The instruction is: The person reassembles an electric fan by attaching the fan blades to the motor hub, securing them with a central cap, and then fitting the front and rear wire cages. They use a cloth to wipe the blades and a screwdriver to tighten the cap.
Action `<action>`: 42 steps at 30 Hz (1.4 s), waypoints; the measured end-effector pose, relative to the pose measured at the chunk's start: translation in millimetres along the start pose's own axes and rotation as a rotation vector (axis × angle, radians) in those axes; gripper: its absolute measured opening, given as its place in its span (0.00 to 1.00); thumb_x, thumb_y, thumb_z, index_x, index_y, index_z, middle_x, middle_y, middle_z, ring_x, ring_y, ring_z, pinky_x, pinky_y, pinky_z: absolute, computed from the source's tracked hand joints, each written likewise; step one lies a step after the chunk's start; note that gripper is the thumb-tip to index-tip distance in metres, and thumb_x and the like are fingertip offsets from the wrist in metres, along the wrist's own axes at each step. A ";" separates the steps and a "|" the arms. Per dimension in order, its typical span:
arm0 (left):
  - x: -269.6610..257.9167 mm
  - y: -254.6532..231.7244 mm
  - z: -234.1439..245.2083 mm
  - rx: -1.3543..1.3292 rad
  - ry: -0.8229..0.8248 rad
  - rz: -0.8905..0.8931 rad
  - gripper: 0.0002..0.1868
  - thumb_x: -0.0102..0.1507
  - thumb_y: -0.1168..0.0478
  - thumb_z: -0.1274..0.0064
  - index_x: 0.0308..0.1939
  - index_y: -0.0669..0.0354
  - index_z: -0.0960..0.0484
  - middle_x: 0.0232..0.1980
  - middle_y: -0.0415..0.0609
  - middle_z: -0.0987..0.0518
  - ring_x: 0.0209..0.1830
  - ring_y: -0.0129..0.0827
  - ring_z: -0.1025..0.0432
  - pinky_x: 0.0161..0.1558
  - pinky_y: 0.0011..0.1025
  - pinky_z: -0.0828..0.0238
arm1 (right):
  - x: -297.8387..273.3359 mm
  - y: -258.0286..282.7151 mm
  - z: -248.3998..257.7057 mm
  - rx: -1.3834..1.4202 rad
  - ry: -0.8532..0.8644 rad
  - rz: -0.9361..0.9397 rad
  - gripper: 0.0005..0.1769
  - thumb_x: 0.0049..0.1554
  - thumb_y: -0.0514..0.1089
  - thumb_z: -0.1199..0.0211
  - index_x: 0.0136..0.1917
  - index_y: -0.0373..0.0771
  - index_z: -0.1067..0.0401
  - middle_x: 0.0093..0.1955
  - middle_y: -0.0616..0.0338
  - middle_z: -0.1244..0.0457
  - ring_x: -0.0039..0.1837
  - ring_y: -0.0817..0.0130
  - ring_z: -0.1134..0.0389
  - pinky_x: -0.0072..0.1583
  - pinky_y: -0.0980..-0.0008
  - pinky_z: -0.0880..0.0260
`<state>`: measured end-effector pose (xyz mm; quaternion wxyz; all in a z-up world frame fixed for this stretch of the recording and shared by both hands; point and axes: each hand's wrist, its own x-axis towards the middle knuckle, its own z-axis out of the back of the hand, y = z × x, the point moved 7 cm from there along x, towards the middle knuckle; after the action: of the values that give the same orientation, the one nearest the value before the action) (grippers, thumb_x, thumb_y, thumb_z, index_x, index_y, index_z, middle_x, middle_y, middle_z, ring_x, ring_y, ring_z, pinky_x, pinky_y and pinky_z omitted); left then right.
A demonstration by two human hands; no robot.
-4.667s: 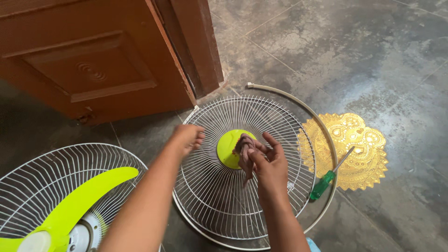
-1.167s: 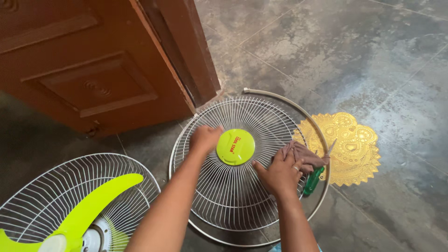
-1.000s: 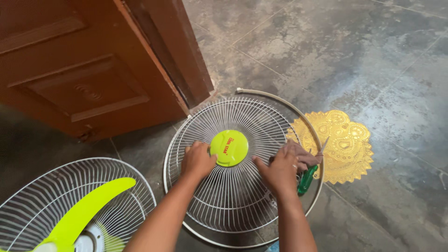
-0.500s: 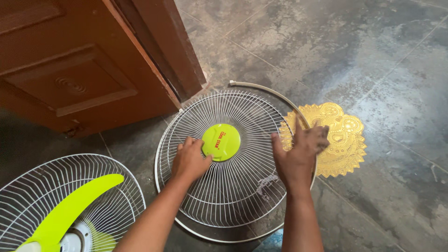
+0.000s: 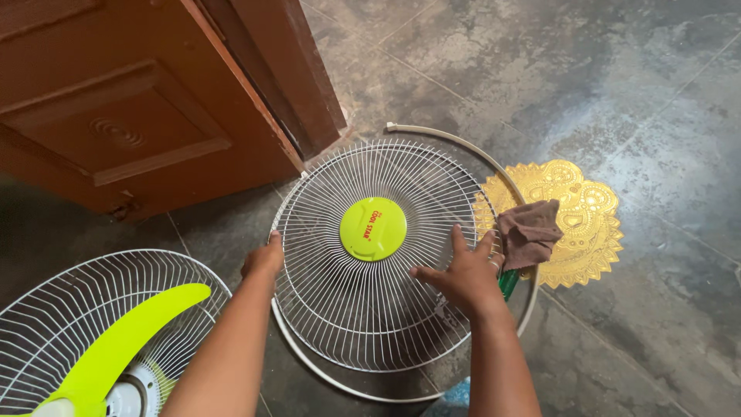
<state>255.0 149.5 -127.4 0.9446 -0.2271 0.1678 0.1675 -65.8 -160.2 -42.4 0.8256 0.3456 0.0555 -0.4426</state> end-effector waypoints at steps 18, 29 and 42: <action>-49.1 -88.5 83.8 -0.157 0.276 -0.337 0.21 0.60 0.44 0.40 0.39 0.59 0.14 0.26 0.46 0.23 0.19 0.32 0.32 0.26 0.37 0.31 | -11.8 -20.5 52.2 0.196 -0.446 -0.155 0.39 0.50 0.68 0.32 0.70 0.49 0.28 0.74 0.48 0.42 0.70 0.45 0.37 0.65 0.45 0.34; -203.9 -94.0 272.4 0.146 -0.276 -0.627 0.19 0.56 0.40 0.40 0.38 0.48 0.10 0.47 0.52 0.16 0.51 0.48 0.22 0.54 0.44 0.27 | -122.9 51.4 106.2 0.335 -0.660 0.204 0.26 0.55 0.60 0.33 0.62 0.46 0.22 0.56 0.49 0.31 0.56 0.52 0.30 0.63 0.51 0.33; -370.5 193.4 499.2 -0.323 -1.149 -0.582 0.20 0.58 0.41 0.33 0.31 0.53 0.15 0.60 0.50 0.23 0.56 0.47 0.26 0.52 0.45 0.30 | -368.6 203.5 98.4 0.514 -0.704 0.981 0.14 0.55 0.46 0.32 0.53 0.41 0.21 0.60 0.55 0.30 0.65 0.54 0.36 0.67 0.57 0.42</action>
<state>-29.5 465.3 365.7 0.8446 -0.2763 -0.4581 0.0230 -152.2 109.1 284.6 0.7915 0.3518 -0.4896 -0.1003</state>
